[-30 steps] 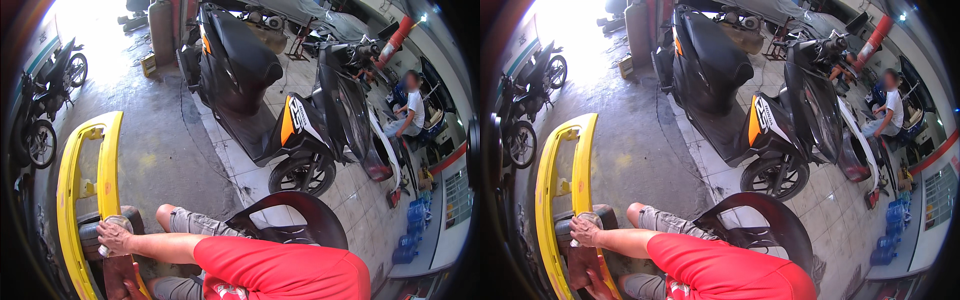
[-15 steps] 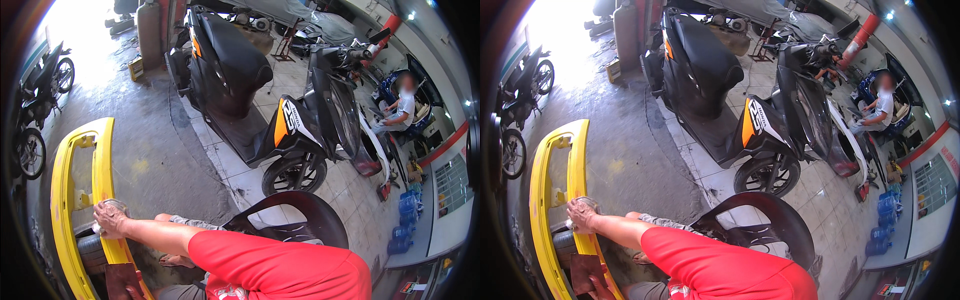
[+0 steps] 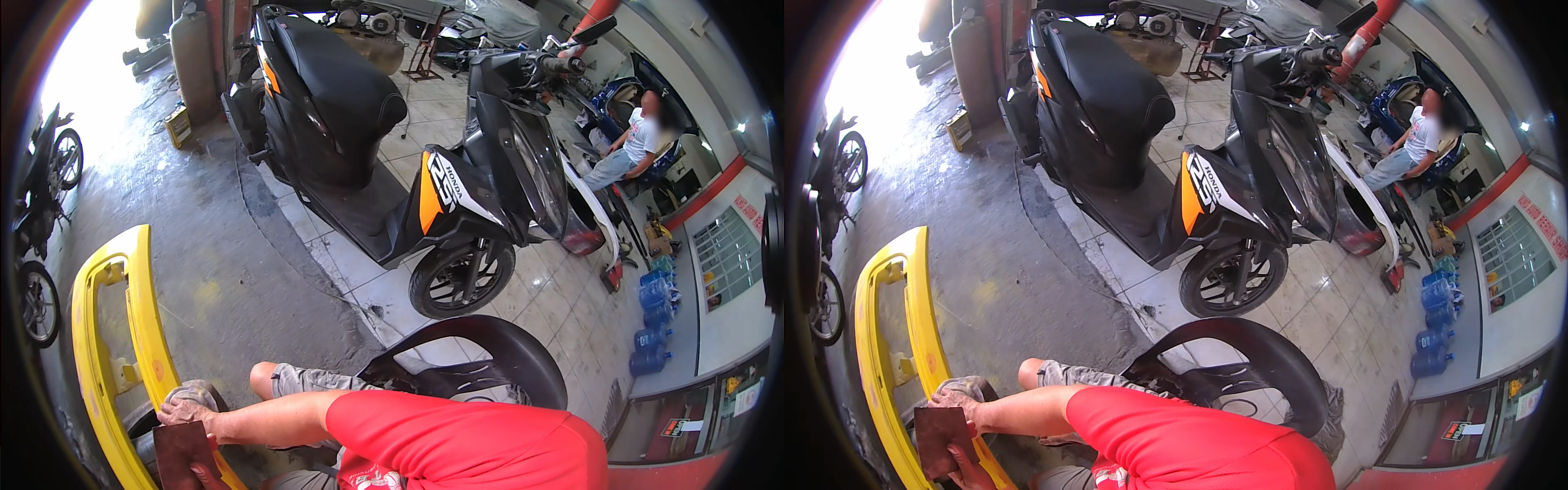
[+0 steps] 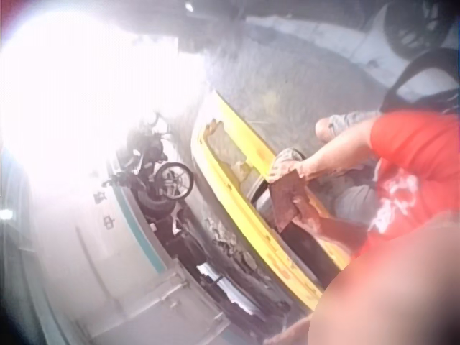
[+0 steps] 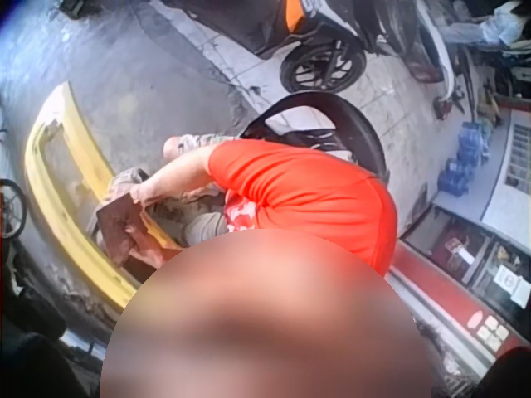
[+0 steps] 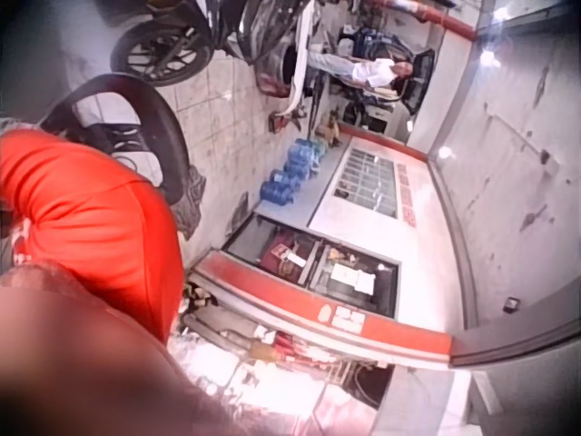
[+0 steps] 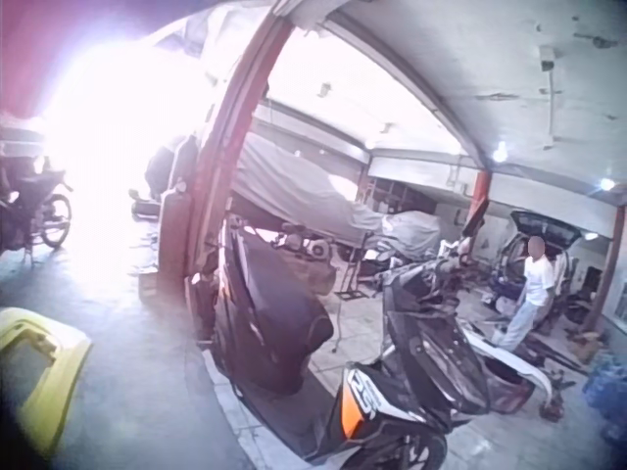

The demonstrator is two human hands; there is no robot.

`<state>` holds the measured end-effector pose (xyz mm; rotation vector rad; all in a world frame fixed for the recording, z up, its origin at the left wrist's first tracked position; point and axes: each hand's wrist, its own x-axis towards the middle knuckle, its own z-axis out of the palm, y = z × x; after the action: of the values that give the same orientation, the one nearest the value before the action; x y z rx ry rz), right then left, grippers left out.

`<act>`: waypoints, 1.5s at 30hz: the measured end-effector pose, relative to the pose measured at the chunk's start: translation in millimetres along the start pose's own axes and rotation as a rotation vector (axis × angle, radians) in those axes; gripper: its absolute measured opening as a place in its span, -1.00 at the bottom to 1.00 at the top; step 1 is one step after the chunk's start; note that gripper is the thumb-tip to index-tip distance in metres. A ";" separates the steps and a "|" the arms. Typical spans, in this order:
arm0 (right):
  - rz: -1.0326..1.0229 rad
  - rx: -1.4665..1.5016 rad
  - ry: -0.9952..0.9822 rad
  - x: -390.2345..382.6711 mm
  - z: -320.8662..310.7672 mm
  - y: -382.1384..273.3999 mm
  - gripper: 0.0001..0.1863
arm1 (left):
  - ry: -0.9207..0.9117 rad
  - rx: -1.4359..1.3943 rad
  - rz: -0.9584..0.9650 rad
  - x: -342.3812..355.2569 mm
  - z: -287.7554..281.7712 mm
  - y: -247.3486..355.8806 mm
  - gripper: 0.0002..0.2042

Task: The person sands a yellow car bumper with a sanding block and wipes it with a cloth. They repeatedly sand and wipe different sections of the bumper's surface.

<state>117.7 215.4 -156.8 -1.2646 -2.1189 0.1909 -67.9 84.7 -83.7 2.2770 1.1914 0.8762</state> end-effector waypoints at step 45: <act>0.008 0.873 -0.092 -27.6 10.8 -64.0 -0.76 | 0.014 -0.083 -0.064 45.4 15.2 31.9 -0.31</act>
<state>73.2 161.2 -150.1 -0.7338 -1.7552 1.0579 -19.5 104.2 -59.6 2.1587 1.2041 0.9019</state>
